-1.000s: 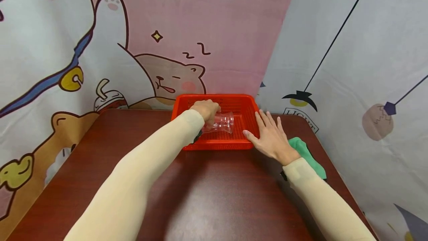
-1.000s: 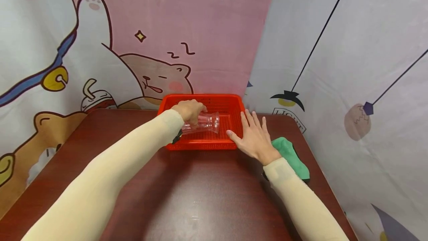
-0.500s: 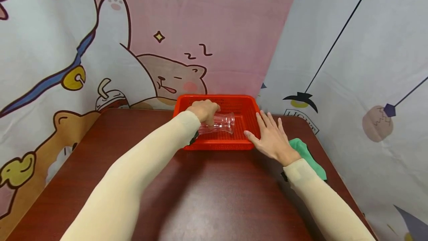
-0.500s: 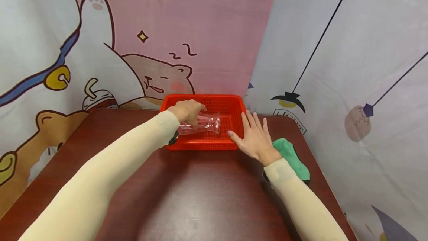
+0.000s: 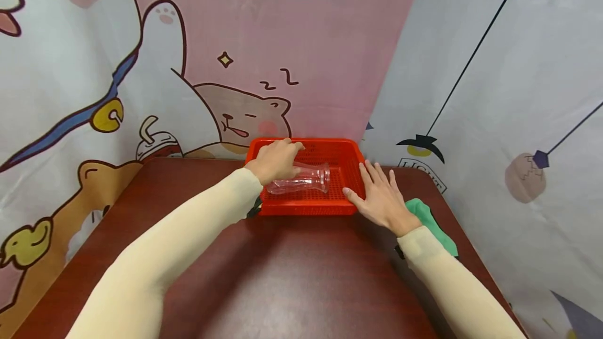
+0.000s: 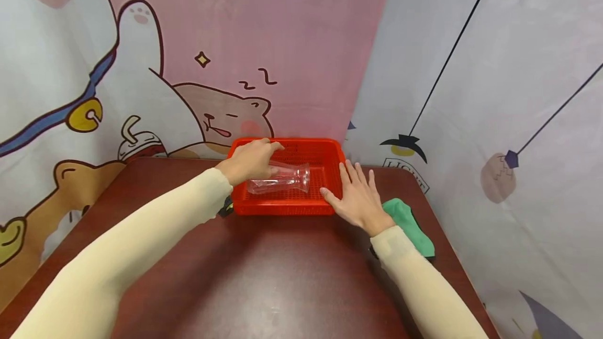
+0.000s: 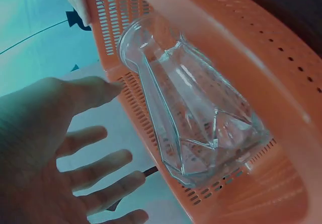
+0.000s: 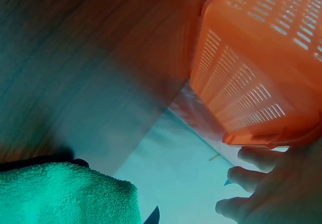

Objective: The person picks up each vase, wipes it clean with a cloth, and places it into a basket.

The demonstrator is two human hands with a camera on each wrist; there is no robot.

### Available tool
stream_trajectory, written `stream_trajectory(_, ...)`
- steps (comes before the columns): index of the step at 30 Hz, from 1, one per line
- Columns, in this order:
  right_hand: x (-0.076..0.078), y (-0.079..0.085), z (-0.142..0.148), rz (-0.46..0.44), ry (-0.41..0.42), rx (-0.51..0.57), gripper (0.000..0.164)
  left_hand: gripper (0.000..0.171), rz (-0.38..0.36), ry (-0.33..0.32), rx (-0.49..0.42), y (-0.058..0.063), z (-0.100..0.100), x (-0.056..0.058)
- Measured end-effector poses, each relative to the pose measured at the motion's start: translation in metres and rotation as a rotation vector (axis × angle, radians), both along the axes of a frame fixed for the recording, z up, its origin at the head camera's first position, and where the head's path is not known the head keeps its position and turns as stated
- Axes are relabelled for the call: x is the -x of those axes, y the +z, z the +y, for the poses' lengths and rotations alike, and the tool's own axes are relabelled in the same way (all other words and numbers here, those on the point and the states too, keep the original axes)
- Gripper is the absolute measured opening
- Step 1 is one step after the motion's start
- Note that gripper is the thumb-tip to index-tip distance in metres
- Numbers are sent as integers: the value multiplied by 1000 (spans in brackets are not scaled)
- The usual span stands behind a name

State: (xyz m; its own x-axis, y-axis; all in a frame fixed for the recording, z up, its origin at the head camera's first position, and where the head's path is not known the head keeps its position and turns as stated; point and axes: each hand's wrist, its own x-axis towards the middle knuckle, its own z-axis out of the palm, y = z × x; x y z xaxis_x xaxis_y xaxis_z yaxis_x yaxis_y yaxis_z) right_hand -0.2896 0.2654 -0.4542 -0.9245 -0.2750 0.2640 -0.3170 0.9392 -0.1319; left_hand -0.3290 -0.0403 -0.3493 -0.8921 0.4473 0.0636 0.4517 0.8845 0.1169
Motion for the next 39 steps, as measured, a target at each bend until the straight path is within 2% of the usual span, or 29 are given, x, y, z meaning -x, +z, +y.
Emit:
stream_trajectory(6, -1, -2, -1, 22, 1, 7, 95, 61, 97, 36, -64, 0, -18, -10)
stream_trajectory(11, -1, -1, -1, 20, -3, -1, 95, 58, 148, 61, -111, -2, -33, -17)
stream_trajectory(23, 0, -2, -1, 20, -5, 2, 94, 56, 192, 101, -216, -9, -71, -34)
stream_trajectory(31, -1, -2, -2, 19, -2, 11, 94, 56, 256, 120, -275, -16, -101, -49)
stream_trajectory(39, 1, -3, -1, 39, 0, 18, 93, 57, 298, 157, -300, -26, -129, -63)
